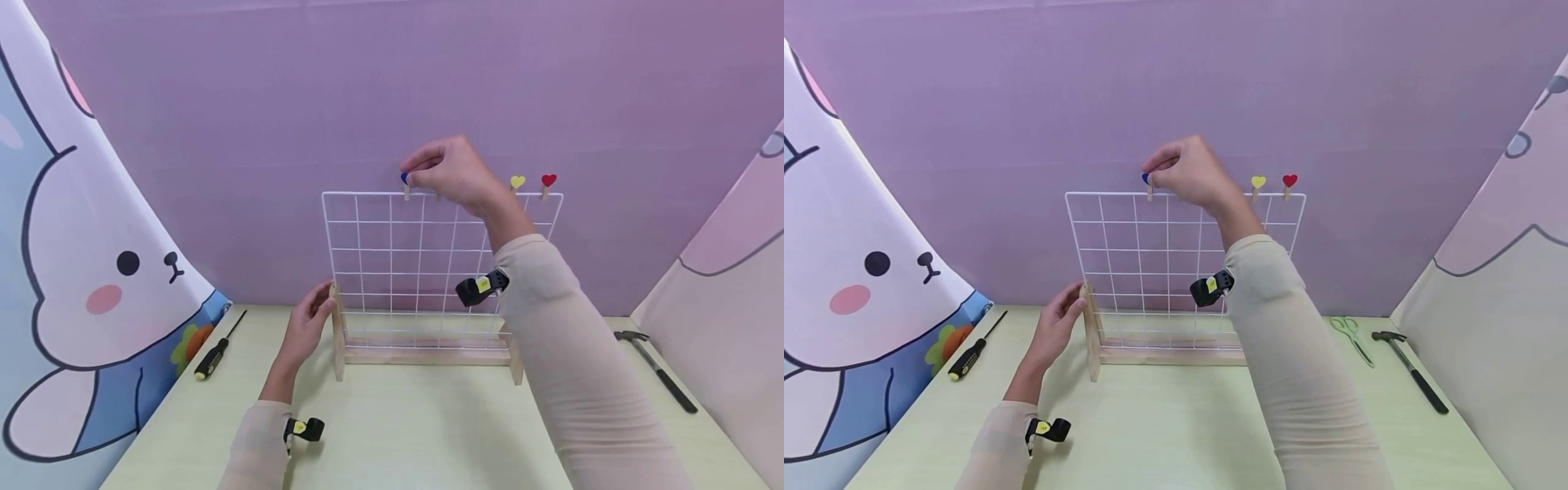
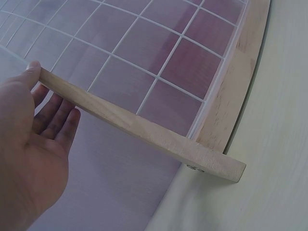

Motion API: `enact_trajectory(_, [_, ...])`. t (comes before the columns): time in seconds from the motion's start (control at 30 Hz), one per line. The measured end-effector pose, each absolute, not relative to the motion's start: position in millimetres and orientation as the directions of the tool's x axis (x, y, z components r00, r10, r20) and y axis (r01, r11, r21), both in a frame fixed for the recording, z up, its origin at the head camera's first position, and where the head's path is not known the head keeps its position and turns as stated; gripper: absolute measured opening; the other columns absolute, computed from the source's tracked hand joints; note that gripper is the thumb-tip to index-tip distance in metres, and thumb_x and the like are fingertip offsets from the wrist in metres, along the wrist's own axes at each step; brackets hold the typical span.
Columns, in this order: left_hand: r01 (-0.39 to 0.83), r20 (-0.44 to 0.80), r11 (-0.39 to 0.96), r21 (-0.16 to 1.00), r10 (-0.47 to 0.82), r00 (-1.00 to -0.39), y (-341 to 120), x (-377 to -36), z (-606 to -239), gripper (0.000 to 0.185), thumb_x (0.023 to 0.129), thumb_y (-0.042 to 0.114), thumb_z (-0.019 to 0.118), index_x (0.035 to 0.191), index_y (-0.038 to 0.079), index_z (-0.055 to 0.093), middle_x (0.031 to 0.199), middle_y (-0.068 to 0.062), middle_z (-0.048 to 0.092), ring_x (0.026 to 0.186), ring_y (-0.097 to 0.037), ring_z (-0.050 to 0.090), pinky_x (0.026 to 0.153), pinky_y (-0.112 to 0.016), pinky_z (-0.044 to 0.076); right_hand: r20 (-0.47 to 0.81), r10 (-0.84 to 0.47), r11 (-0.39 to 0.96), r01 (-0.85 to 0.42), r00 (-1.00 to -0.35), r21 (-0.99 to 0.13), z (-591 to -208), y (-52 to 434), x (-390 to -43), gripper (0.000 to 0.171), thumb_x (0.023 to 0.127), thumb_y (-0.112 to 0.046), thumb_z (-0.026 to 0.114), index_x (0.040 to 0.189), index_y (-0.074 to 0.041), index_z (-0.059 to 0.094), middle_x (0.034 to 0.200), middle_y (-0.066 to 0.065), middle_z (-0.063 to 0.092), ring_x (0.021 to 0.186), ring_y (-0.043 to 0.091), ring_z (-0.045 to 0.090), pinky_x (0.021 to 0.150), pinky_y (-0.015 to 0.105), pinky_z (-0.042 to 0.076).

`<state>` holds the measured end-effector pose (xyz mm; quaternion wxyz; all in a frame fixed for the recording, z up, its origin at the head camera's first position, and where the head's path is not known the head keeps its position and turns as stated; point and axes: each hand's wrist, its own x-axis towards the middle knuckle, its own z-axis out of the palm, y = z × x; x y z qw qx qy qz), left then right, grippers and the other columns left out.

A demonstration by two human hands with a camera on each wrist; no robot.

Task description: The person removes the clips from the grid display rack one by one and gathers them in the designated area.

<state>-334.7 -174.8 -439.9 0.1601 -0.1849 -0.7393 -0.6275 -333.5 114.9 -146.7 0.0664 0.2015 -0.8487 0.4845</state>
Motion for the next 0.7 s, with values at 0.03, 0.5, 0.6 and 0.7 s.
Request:
enact_trajectory(0.03, [0.473, 0.468, 0.147, 0.869, 0.071, -0.881, -174.6, -334.9, -439.9, 0.046, 0.107, 0.019, 0.056, 0.15, 0.003, 0.05, 0.139, -0.025, 0.06, 0.113, 0.002, 0.061, 0.097, -0.009, 0.051, 0.314, -0.273, 0.448, -0.409, -0.909, -0.795, -146.8, 114.9, -333.6, 0.022, 0.093, -0.007, 0.073, 0.114, -0.004, 0.076, 0.094, -0.001, 0.076, 0.093, 0.022, 0.069, 0.057, 0.024, 0.046])
enact_trajectory(0.5, [0.475, 0.47, 0.14, 0.869, 0.072, -0.88, -175.2, -334.7, -439.1, 0.046, 0.107, 0.018, 0.057, 0.15, 0.002, 0.05, 0.14, -0.026, 0.059, 0.113, 0.002, 0.061, 0.098, -0.01, 0.051, 0.356, -0.202, 0.394, -0.409, -0.912, -0.823, -138.0, 116.3, -326.8, 0.02, 0.094, -0.007, 0.074, 0.114, -0.004, 0.076, 0.096, -0.002, 0.075, 0.095, 0.018, 0.066, 0.065, 0.023, 0.05])
enact_trajectory(0.6, [0.475, 0.469, 0.138, 0.869, 0.073, -0.88, -175.9, -334.7, -440.0, 0.046, 0.107, 0.018, 0.057, 0.15, 0.002, 0.05, 0.14, -0.026, 0.059, 0.113, 0.002, 0.061, 0.098, -0.01, 0.051, 0.353, -0.208, 0.395, -0.408, -0.912, -0.823, -135.9, 118.7, -323.6, 0.024, 0.095, -0.009, 0.073, 0.119, -0.004, 0.075, 0.102, 0.0, 0.075, 0.102, 0.02, 0.065, 0.072, 0.024, 0.052])
enact_trajectory(0.7, [0.477, 0.471, 0.135, 0.868, 0.077, -0.879, -176.6, -334.6, -440.8, 0.046, 0.107, 0.018, 0.057, 0.15, 0.001, 0.05, 0.14, -0.026, 0.059, 0.113, 0.002, 0.061, 0.098, -0.009, 0.051, 0.36, -0.212, 0.387, -0.417, -0.908, -0.823, -133.9, 119.9, -321.1, 0.026, 0.095, -0.01, 0.072, 0.121, -0.004, 0.074, 0.106, 0.002, 0.076, 0.104, 0.017, 0.066, 0.074, 0.023, 0.053])
